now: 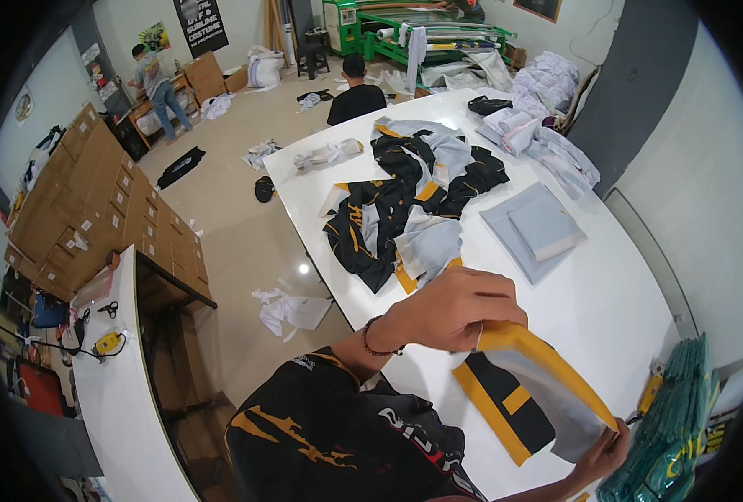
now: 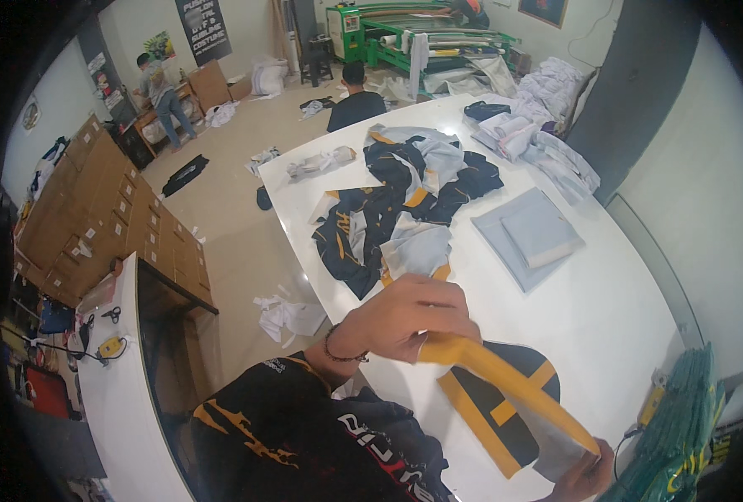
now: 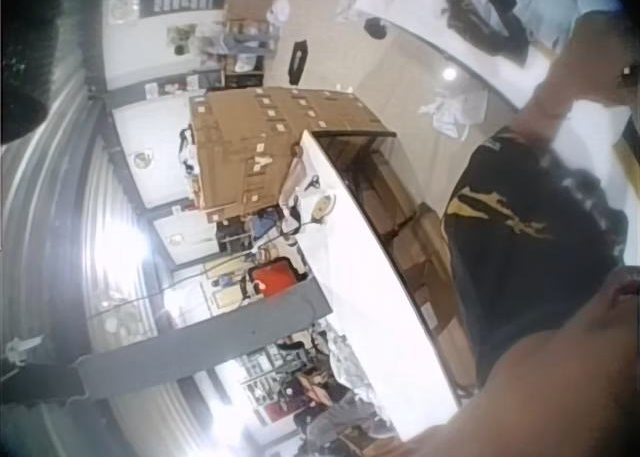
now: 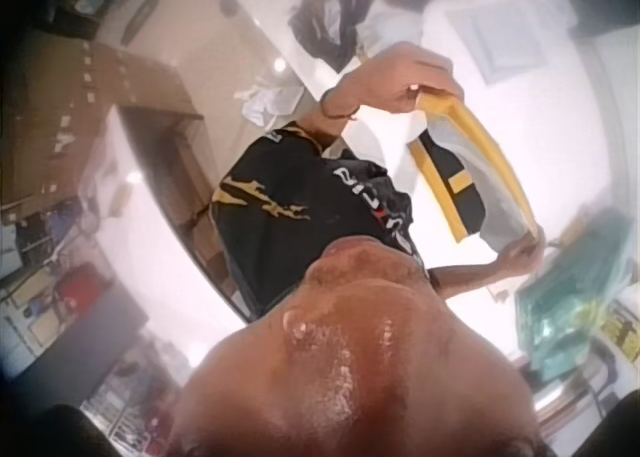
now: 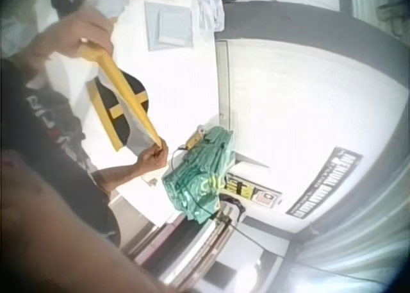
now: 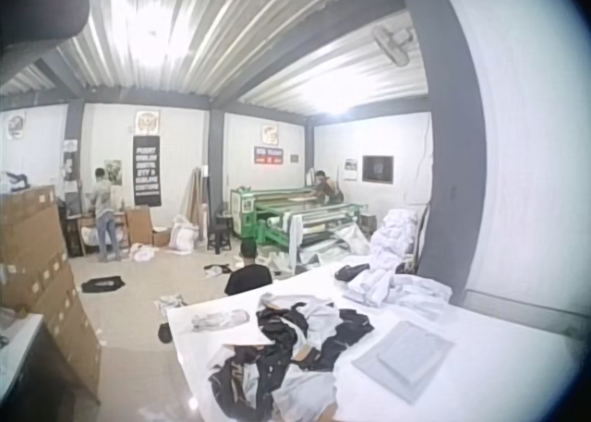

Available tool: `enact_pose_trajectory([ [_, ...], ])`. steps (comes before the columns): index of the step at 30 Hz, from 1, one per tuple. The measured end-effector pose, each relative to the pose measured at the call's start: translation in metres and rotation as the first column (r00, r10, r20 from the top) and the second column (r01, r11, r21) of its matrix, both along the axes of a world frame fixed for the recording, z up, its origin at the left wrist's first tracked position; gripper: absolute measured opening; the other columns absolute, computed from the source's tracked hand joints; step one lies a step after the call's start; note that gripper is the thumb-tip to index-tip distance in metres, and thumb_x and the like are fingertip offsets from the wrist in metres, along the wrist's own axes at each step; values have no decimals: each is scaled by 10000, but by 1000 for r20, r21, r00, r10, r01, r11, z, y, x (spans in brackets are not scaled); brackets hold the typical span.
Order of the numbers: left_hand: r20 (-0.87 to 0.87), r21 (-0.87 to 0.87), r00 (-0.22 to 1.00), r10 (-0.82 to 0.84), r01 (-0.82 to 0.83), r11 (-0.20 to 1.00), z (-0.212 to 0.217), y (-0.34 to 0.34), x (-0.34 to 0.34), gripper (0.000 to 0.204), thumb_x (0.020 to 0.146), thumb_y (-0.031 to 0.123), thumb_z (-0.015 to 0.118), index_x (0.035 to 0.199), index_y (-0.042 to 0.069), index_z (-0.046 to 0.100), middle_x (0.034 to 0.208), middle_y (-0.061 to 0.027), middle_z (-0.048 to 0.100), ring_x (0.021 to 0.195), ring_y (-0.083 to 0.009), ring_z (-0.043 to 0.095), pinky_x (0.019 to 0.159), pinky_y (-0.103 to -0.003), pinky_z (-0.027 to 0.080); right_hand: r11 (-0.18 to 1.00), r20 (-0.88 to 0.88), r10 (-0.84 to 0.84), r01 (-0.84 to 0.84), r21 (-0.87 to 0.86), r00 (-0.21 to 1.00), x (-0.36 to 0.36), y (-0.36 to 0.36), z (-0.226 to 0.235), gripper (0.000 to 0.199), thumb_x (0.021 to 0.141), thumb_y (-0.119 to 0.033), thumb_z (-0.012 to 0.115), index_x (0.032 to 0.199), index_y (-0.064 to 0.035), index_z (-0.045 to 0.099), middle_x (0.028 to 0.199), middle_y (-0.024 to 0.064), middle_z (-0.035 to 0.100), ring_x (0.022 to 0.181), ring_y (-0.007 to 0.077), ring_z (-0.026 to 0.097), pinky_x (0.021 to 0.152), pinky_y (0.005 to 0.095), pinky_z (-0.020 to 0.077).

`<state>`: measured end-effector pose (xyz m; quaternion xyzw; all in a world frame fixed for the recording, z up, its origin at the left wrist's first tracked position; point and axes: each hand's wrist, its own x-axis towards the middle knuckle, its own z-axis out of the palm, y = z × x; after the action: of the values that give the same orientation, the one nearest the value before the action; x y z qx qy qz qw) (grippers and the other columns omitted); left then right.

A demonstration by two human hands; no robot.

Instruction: The person aligns and smooths a yellow strip onto a black fabric piece on a white table, then cuts the strip with a knife. Later, the person sits on the floor to handle and fold fabric scraps and garments before returning to the table to organize materials.

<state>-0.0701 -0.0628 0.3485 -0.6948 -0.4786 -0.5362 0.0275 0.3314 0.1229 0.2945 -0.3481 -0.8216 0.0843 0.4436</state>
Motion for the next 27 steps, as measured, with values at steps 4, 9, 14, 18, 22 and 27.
enact_pose_trajectory([
  [4,20,214,997,-75,69,974,26,-14,11,418,605,3,583,988,95,724,853,-46,625,754,-229,654,648,-322,550,997,-115,-2,-8,-83,993,-11,-26,28,464,939,-456,713,904,6,741,817,126,709,727,278,642,672,436,502],
  [9,36,259,997,-63,51,965,24,-30,8,487,567,29,537,1004,118,733,815,-42,606,663,-229,624,611,-325,541,771,-162,573,-595,-227,803,16,-21,43,490,905,-456,753,858,29,703,712,132,659,591,236,585,559,354,466],
  [14,-2,251,999,38,-37,967,23,-28,7,520,547,2,537,1004,151,735,786,-26,595,596,-233,590,541,-331,500,639,-59,731,-712,-290,680,25,-5,53,492,915,-453,737,953,34,676,681,126,611,566,234,546,517,337,418],
  [18,-21,257,985,170,-159,953,19,-18,-1,482,586,20,515,987,139,753,752,-33,608,563,-231,582,514,-314,474,858,-17,508,-507,-76,861,15,2,56,502,948,-457,703,942,43,648,723,128,596,626,251,539,569,360,418],
  [22,-25,227,972,235,-223,948,18,-19,-7,518,540,23,507,973,138,766,742,-39,614,550,-233,575,511,-307,471,956,8,292,-292,-22,956,4,7,56,593,960,-537,652,957,56,650,834,148,622,752,286,582,689,421,475],
  [27,-34,126,951,306,-300,946,8,-17,-14,520,528,-30,518,943,156,771,735,-34,598,552,-234,569,511,-302,462,982,59,125,-131,134,990,-6,17,47,636,950,-573,641,944,61,680,848,167,640,793,313,610,710,457,484],
])
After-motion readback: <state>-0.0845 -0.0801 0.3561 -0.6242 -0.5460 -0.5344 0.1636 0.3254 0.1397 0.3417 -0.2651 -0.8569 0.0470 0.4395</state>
